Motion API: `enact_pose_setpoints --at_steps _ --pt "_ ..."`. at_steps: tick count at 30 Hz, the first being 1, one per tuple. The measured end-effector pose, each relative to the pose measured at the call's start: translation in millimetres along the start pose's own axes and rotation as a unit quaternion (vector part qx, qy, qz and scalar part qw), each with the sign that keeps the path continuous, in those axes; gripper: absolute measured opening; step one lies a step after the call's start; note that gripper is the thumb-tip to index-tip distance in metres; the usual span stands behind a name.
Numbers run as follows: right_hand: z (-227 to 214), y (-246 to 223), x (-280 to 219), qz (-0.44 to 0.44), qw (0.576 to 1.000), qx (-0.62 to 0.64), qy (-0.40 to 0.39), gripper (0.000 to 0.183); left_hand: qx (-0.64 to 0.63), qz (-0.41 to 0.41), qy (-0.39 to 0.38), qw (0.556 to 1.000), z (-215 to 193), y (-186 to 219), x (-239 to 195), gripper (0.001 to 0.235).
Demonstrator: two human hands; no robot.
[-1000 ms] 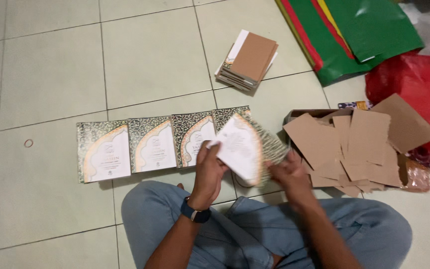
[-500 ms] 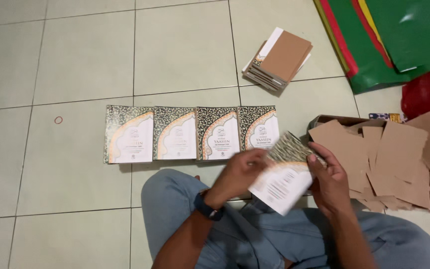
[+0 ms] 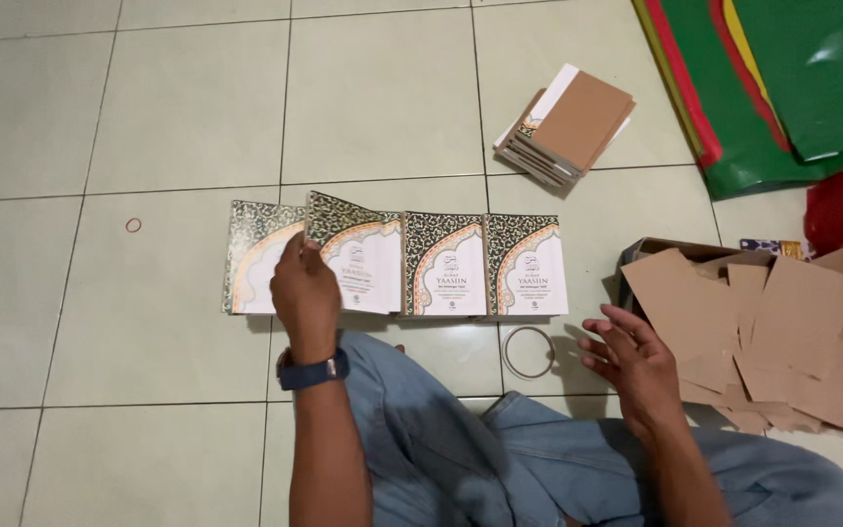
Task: The person sits on the floor and assembles books by inserting brown cardboard covers into patterned book sleeves. They repeatedly pick up a cardboard piece, slide it into a sleeve, and place the completed book in a row on the floor.
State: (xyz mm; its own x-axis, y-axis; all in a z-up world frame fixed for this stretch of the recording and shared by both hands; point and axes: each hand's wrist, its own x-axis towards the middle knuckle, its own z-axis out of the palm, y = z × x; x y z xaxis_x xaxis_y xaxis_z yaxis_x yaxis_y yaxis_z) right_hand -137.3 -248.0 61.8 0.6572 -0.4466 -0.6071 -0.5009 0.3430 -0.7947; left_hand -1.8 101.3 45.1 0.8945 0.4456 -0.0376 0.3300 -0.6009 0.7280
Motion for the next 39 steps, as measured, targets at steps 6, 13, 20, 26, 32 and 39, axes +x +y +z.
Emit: enact_pose_setpoints --at_steps 6,13,20,26,32,39 --pt "0 -3 -3 0.014 1.000 0.004 0.006 0.041 0.076 -0.030 -0.049 0.995 12 -5 5 0.039" --pt "0 4 -2 0.013 1.000 -0.013 -0.006 0.038 0.149 -0.038 -0.050 0.987 21 -11 -1 0.048" --pt "4 17 5 0.003 0.999 -0.047 -0.021 0.034 0.196 -0.035 -0.067 0.978 17 7 -14 0.056" --pt "8 18 3 -0.002 0.996 -0.078 -0.030 0.033 0.160 -0.053 -0.091 0.982 13 11 -16 0.055" --pt "9 19 3 -0.005 0.994 -0.108 -0.033 0.031 0.169 -0.024 -0.090 0.981 18 0 -16 0.049" --pt "3 29 12 -0.023 0.990 -0.124 -0.056 0.033 0.336 0.093 -0.200 0.916 10 6 -19 0.088"
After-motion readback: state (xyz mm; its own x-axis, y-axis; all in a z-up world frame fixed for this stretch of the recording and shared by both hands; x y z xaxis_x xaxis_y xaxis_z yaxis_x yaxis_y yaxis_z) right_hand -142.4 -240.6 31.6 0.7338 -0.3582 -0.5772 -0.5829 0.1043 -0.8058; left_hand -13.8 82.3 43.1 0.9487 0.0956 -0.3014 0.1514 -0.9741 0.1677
